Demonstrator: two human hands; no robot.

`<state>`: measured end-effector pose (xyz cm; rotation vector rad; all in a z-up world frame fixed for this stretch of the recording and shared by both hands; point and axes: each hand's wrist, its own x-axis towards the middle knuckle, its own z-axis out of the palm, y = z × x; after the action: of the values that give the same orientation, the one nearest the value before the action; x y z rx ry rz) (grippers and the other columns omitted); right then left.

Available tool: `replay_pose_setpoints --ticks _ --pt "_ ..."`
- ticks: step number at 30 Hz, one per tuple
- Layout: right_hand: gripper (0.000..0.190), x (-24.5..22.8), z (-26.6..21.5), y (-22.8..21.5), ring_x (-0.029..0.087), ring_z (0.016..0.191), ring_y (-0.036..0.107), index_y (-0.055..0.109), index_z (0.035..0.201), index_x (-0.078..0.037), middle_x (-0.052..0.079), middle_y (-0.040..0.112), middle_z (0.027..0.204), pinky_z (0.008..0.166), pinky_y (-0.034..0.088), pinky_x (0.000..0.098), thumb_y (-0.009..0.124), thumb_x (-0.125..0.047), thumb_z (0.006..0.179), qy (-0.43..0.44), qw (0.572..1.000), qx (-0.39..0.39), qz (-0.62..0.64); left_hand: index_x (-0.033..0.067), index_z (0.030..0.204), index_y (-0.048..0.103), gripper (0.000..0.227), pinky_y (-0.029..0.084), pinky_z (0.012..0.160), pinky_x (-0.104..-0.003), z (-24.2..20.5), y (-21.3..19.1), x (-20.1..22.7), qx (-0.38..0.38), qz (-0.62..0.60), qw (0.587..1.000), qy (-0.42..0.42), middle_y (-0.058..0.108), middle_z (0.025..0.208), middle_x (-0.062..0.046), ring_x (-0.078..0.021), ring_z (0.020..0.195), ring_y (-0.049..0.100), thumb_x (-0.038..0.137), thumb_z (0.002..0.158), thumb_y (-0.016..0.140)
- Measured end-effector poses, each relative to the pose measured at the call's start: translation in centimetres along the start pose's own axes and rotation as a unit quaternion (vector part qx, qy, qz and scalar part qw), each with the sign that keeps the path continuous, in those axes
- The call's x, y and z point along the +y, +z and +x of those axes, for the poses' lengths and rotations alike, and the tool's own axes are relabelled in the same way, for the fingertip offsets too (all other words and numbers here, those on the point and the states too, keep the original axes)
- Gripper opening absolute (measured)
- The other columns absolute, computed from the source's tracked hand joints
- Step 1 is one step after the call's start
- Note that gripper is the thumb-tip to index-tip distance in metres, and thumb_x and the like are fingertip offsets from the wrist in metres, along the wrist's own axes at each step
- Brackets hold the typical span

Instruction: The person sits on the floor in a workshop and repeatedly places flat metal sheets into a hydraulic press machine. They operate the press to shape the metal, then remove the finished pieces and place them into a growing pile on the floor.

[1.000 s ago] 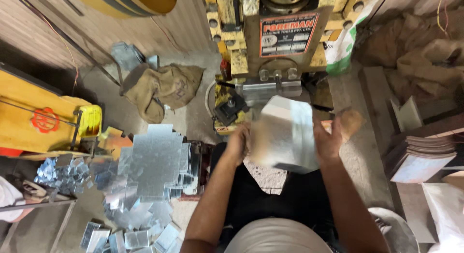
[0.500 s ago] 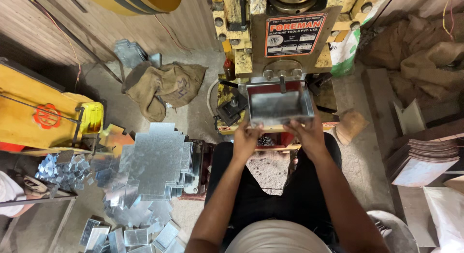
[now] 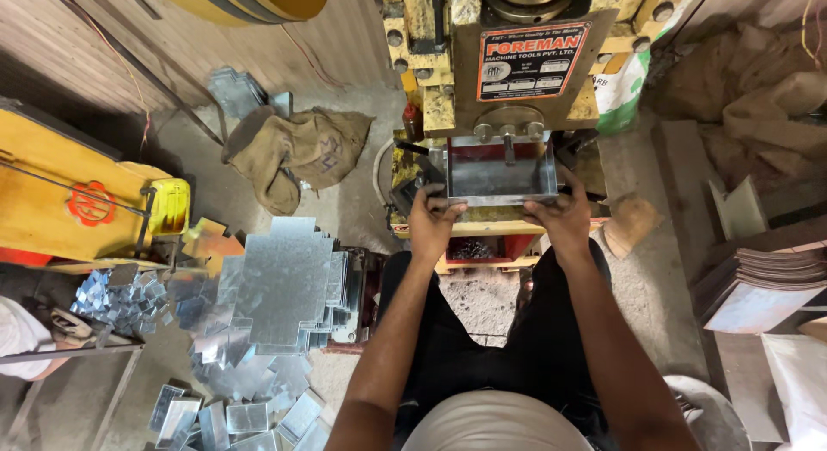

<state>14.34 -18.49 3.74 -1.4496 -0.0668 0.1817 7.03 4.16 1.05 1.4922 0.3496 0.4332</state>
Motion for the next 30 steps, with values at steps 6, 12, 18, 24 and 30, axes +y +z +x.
replay_pose_setpoints --ticks 6,12,18,24,30 --pt "0.091 0.4 0.3 -0.1 0.023 0.098 0.075 0.024 0.159 -0.006 0.018 0.072 0.114 0.078 0.067 0.0352 0.074 0.009 0.086 -0.017 1.0 0.005 -0.008 0.0008 0.116 0.052 0.049 0.052 0.063 -0.025 -0.2 0.0 0.3 0.034 0.118 0.992 0.037 0.067 0.077 -0.006 -0.0106 0.068 0.063 0.01 0.082 0.087" --pt "0.106 -0.8 -0.2 0.9 0.025 0.097 0.071 0.005 0.164 -0.015 0.021 0.065 0.115 0.079 0.066 0.038 0.074 0.005 0.086 -0.008 1.0 0.011 0.02 -0.001 0.135 0.038 0.065 0.053 0.064 -0.027 -0.5 -0.4 2.6 -0.026 0.165 0.985 0.038 0.064 0.087 -0.014 -0.0135 0.067 0.058 0.013 0.09 0.083" --pt "0.068 -1.7 1.0 0.0 0.028 0.115 0.067 0.039 0.151 0.004 0.021 0.06 0.137 0.089 0.065 0.0397 0.075 0.001 0.093 -0.029 0.997 -0.063 0.017 0.0054 0.164 0.011 0.09 0.062 0.077 -0.028 -0.4 -1.0 4.8 -0.168 0.097 0.978 0.075 0.063 0.138 -0.025 -0.0148 0.087 0.072 -0.006 0.092 0.064" --pt "0.063 1.4 -2.6 -3.3 0.037 0.117 0.07 0.048 0.144 0.006 0.024 0.063 0.133 0.096 0.058 0.0533 0.055 -0.047 0.11 0.057 0.967 -0.141 0.204 0.0154 0.162 -0.002 0.1 0.067 0.072 -0.033 -5.7 -1.1 1.1 -0.18 0.005 0.983 0.03 0.056 0.146 -0.025 -0.0255 0.102 0.075 -0.019 0.084 0.051" --pt "0.043 2.1 -5.2 0.1 0.035 0.111 0.067 0.039 0.145 -0.015 0.013 0.058 0.133 0.082 0.058 0.0578 0.052 -0.025 0.106 0.041 0.99 0.028 0.13 0.0126 0.162 0.017 0.084 0.062 0.085 -0.039 -12.3 -1.8 -8.2 -0.123 -0.185 0.974 -0.039 0.056 0.14 -0.018 -0.0316 0.104 0.072 -0.019 0.091 0.049"
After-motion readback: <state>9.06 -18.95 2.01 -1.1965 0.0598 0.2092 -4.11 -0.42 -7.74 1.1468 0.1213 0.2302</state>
